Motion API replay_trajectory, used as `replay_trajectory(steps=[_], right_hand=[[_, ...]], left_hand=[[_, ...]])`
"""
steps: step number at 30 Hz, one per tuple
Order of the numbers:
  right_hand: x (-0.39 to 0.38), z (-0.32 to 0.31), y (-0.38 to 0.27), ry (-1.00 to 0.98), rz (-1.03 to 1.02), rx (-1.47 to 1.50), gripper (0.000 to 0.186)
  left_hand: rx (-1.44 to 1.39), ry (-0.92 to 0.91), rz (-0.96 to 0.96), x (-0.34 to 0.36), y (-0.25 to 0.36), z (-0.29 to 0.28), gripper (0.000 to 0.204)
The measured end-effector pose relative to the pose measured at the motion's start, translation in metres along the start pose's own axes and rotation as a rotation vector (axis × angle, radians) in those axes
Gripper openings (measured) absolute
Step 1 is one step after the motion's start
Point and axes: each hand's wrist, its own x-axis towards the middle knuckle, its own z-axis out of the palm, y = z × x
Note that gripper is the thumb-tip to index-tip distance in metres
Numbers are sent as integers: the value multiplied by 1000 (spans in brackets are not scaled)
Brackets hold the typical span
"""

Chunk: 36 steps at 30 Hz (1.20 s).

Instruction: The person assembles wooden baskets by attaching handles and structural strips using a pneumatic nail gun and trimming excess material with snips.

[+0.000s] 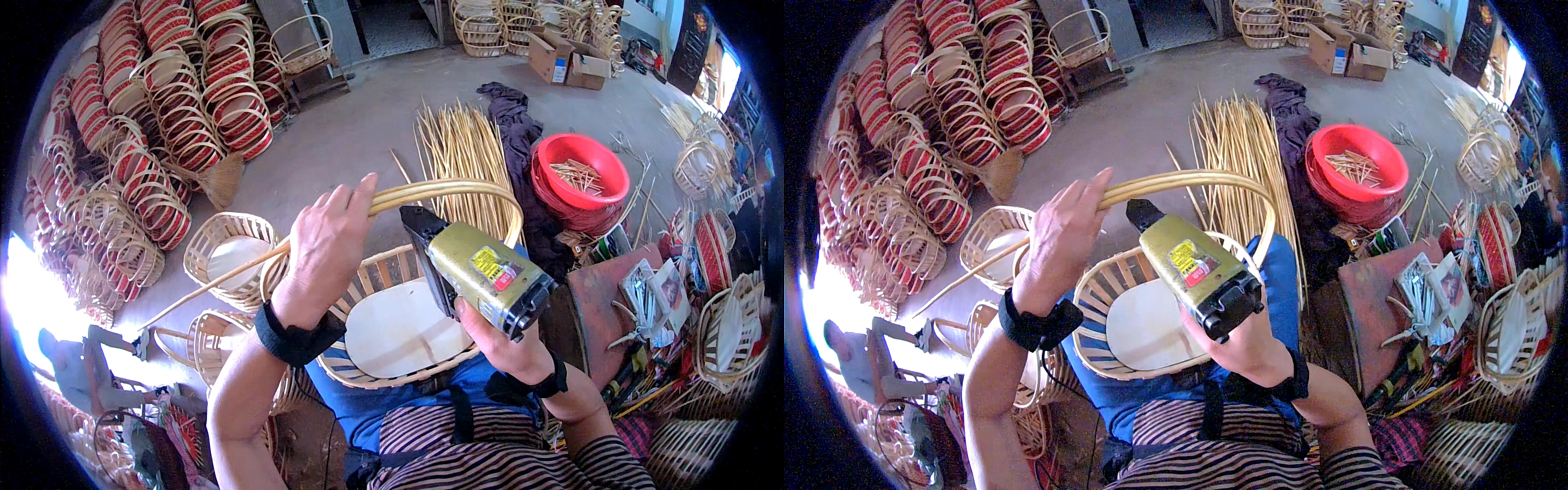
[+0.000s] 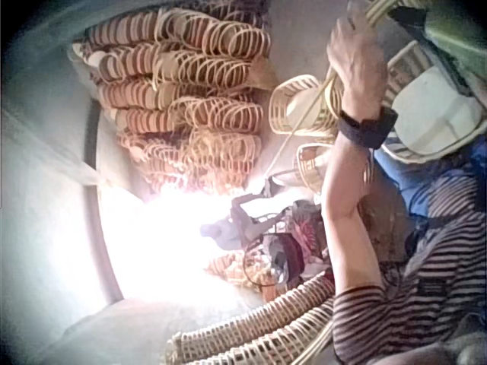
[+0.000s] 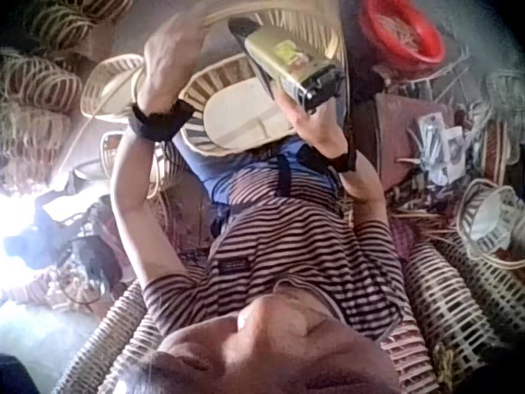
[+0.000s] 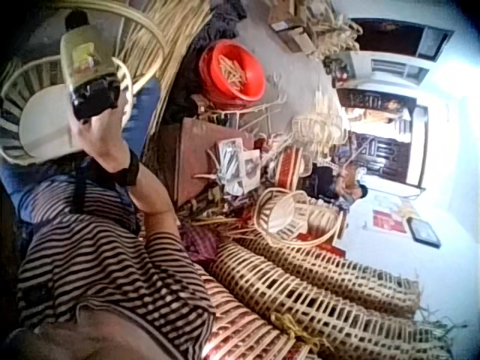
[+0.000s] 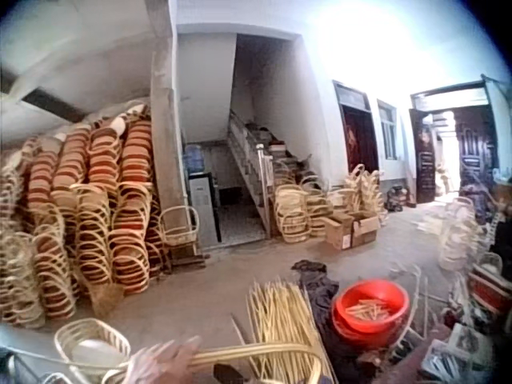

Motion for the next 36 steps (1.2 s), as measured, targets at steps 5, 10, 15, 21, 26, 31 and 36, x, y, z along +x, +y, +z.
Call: replay_trajectory(steps=[5,10,15,21,26,31,36], right_hand=[[4,2,-4,-10,65,44,22],[5,2,-1,-8,13,2,20],[4,2,4,5,-22,6,19],[-7,5,28,-72,38,152,30],[19,7,28,-625,11,-91,46],[-4,57,91,-843,-84,-381,29],[-1,54,88,-1074,-183,-417,29]], left_hand=[[-33,9,50,1,0,6,38],[-47,3,36,2,1,7,36],[-74,16,36,5,5,5,34],[-140,-29,-27,11,5,3,31],[-71,46,50,29,28,-15,23],[60,113,29,32,46,-24,19],[8,119,79,32,43,-22,21]])
